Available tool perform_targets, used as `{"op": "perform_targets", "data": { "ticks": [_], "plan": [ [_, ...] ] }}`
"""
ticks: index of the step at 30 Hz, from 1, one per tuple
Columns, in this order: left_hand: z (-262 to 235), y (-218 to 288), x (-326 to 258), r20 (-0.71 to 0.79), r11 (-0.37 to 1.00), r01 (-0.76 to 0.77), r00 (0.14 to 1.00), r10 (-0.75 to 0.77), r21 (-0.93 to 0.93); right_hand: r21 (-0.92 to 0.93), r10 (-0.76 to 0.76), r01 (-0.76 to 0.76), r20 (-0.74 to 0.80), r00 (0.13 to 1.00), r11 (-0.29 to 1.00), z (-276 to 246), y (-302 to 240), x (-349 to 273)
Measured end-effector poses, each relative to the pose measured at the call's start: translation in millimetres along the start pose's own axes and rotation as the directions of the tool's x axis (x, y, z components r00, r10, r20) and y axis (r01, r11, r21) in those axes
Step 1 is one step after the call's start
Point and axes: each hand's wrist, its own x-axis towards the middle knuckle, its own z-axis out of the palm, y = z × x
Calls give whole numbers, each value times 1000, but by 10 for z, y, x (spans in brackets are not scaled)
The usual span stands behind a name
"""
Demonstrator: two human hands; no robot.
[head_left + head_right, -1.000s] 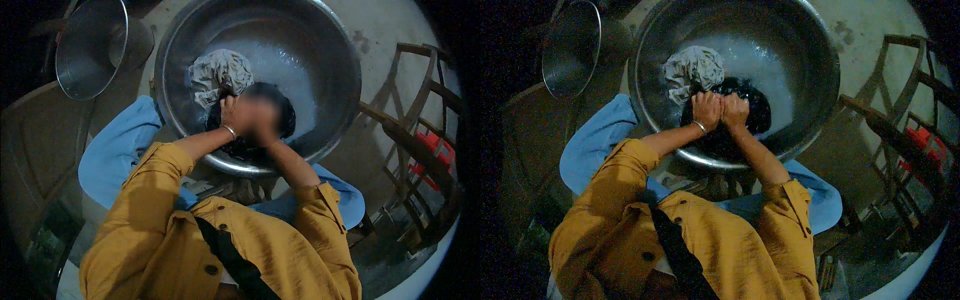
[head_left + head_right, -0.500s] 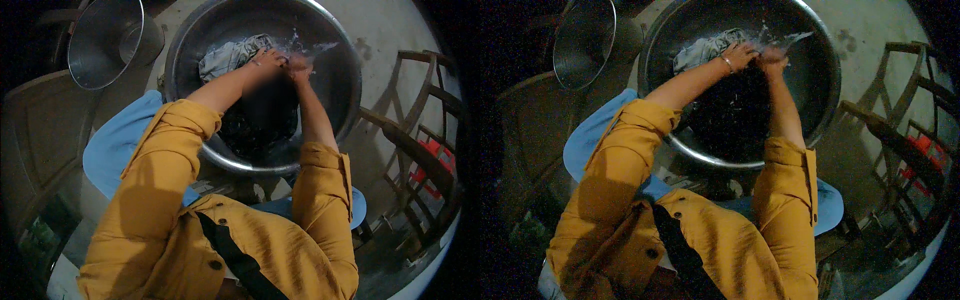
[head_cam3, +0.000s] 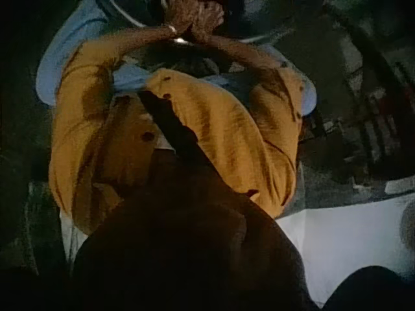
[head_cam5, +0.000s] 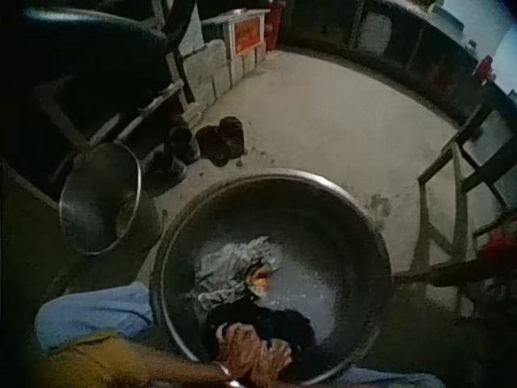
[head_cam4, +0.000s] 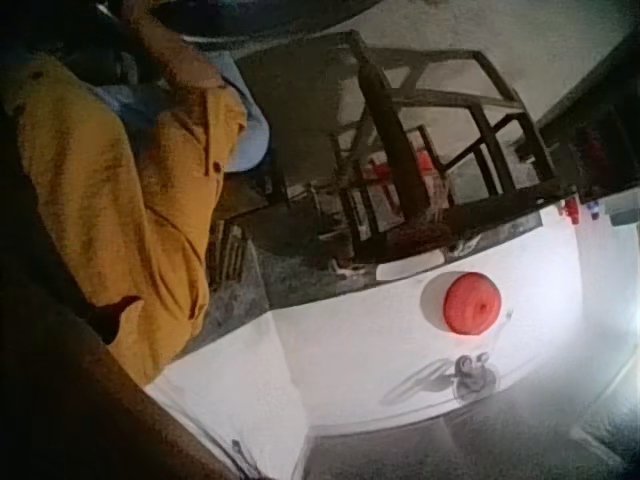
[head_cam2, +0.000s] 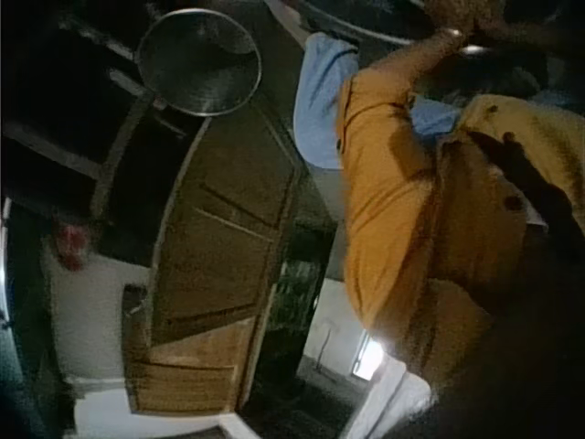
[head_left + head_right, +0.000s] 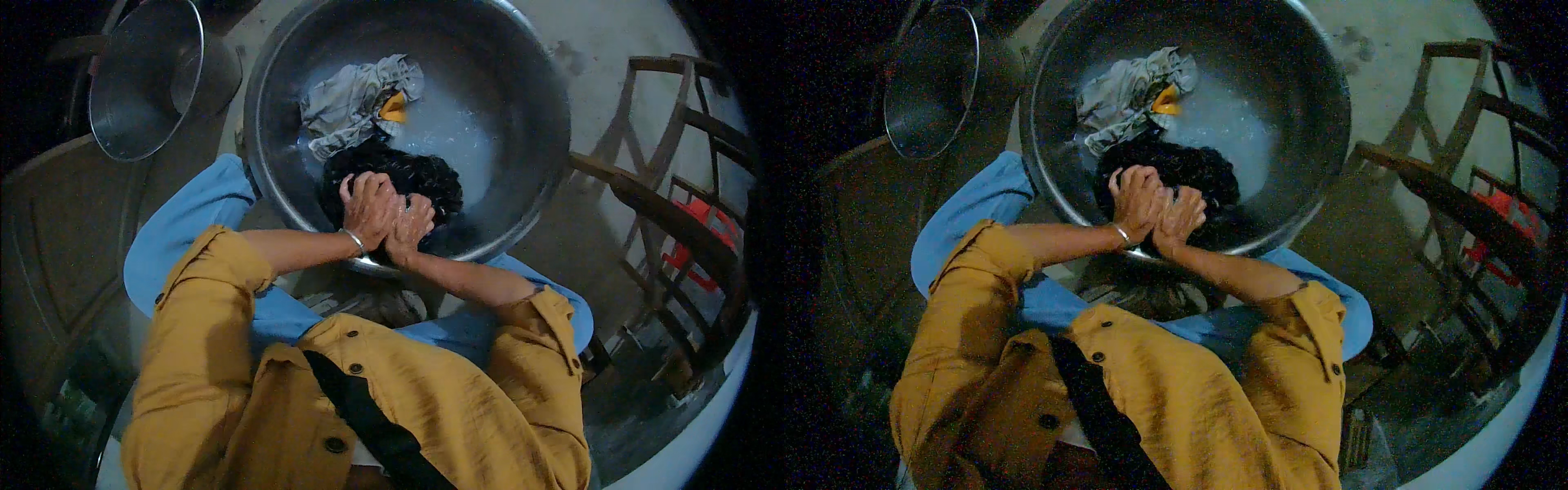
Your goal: The person sits cross-legged on the floor and washes clothes by hand in a metal basin filled with water. They scrub and wring various garments, including a light-colored cloth and dark items, using both hands.
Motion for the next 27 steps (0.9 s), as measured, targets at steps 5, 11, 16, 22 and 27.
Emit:
{"op": "perform_targets", "data": {
  "ticks": [5,11,16,22,27],
  "plan": [
    [325,-251,403,18,990,-134,991,134,43,-140,-242,239,-3,970,961,346,324,508],
    [657,-179,961,184,997,18,982,-31,72,-141,-429,443,117,896,885,523,769,1316],
    [589,-232,1693,629,920,372,688,-361,121,-74,-516,608,454,726,791,248,584,2076],
    [27,-597,1923,772,869,319,627,107,-379,334,-247,96,447,860,938,-1027,-251,2331],
    [-195,-589,1698,722,998,-23,689,63,-65,309,-474,434,66,878,846,-1850,-708,1801]
  ]
}}
